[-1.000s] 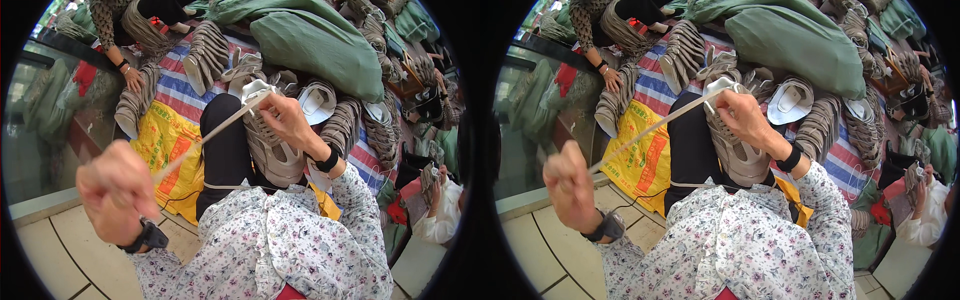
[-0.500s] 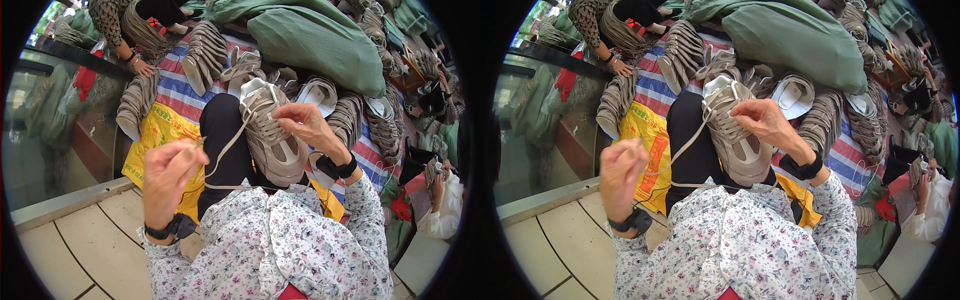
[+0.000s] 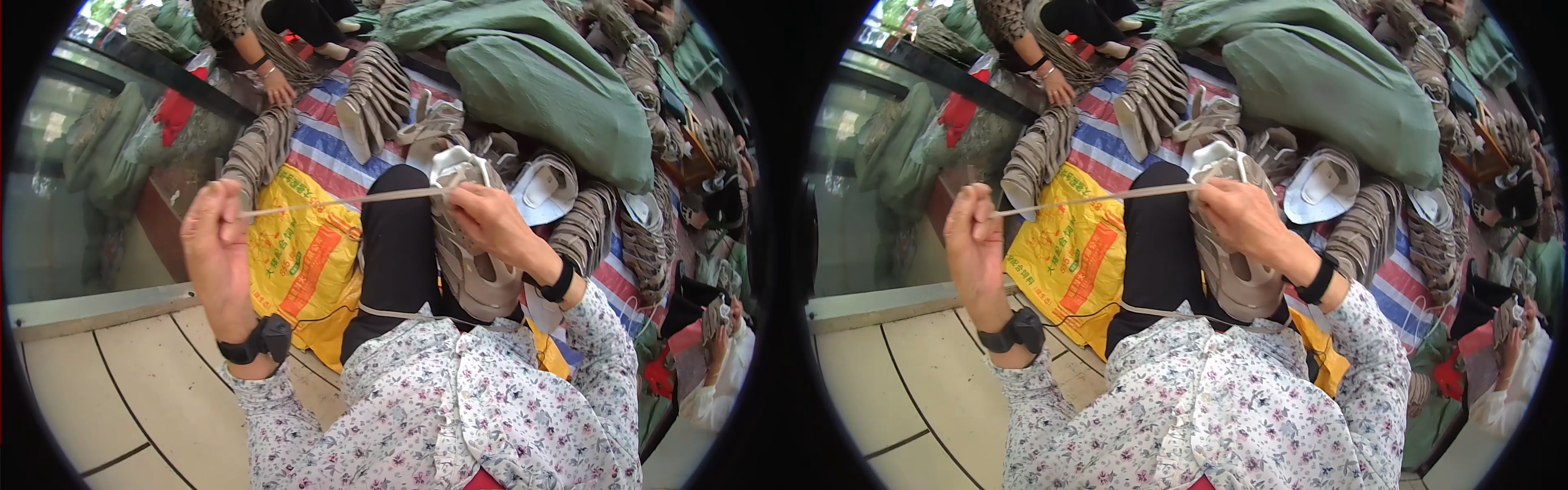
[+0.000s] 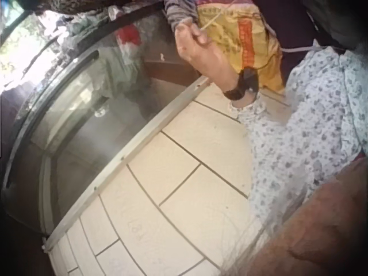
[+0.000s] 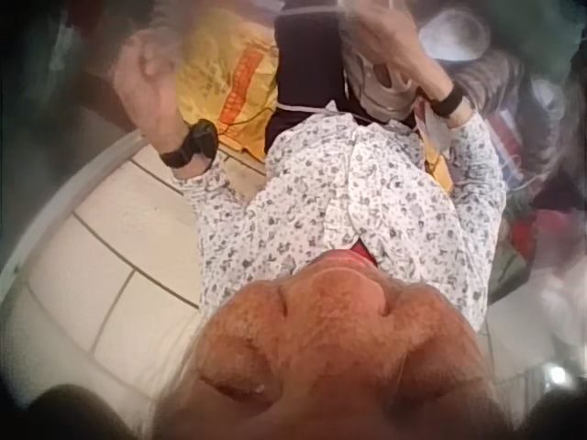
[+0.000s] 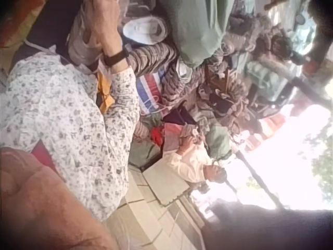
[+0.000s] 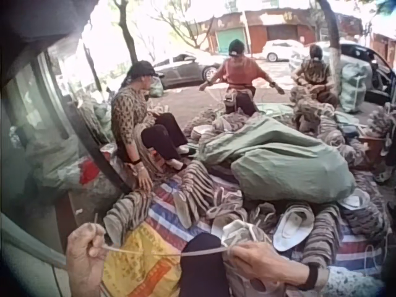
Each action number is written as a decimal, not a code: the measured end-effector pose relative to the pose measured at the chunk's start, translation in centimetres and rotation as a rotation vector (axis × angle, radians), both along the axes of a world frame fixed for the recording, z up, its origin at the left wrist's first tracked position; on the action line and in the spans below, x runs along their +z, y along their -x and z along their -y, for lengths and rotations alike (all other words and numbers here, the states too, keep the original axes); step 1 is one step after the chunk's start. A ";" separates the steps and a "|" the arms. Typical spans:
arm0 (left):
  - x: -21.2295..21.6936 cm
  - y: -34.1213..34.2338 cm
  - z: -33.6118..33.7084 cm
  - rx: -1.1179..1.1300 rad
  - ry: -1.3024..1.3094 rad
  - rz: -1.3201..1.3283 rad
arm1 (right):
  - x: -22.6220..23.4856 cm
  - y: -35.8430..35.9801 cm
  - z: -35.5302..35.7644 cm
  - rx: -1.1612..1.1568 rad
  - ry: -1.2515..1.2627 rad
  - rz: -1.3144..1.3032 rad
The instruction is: The person is sitting on the ground surrounded by piles of shoes and is lacing a beige sneaker. They thread the laces through the eyelets and tie them, handling the shoe with both hands.
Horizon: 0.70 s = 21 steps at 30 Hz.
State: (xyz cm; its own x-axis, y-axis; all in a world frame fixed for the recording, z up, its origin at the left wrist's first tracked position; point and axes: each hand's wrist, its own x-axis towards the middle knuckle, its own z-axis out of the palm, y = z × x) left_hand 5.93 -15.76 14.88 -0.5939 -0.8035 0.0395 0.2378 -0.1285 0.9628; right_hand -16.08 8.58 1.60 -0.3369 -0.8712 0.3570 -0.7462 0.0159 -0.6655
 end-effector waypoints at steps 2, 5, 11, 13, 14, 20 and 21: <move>-0.9 -0.6 -0.2 -0.064 -0.039 0.065 | 1.9 0.2 -0.9 0.043 -0.122 0.280; -0.4 -0.9 -3.2 -0.072 -0.059 0.135 | 3.5 0.0 -3.2 0.012 -0.006 0.865; 1.8 -0.7 -8.2 -1.018 0.259 0.270 | 3.9 2.2 -9.6 -0.087 0.366 1.217; -0.6 1.3 -9.2 -0.838 0.251 0.377 | 2.8 4.0 -12.5 -0.149 0.489 1.279; -2.7 2.9 -9.1 -0.649 0.269 0.469 | 2.4 5.1 -14.0 -0.198 0.545 1.355; -12.3 8.6 -7.3 -0.528 0.295 0.549 | -2.0 10.6 -25.0 -0.415 0.804 1.509; -13.0 9.0 -7.6 -0.549 0.296 0.561 | -2.8 11.2 -27.0 -0.453 0.821 1.508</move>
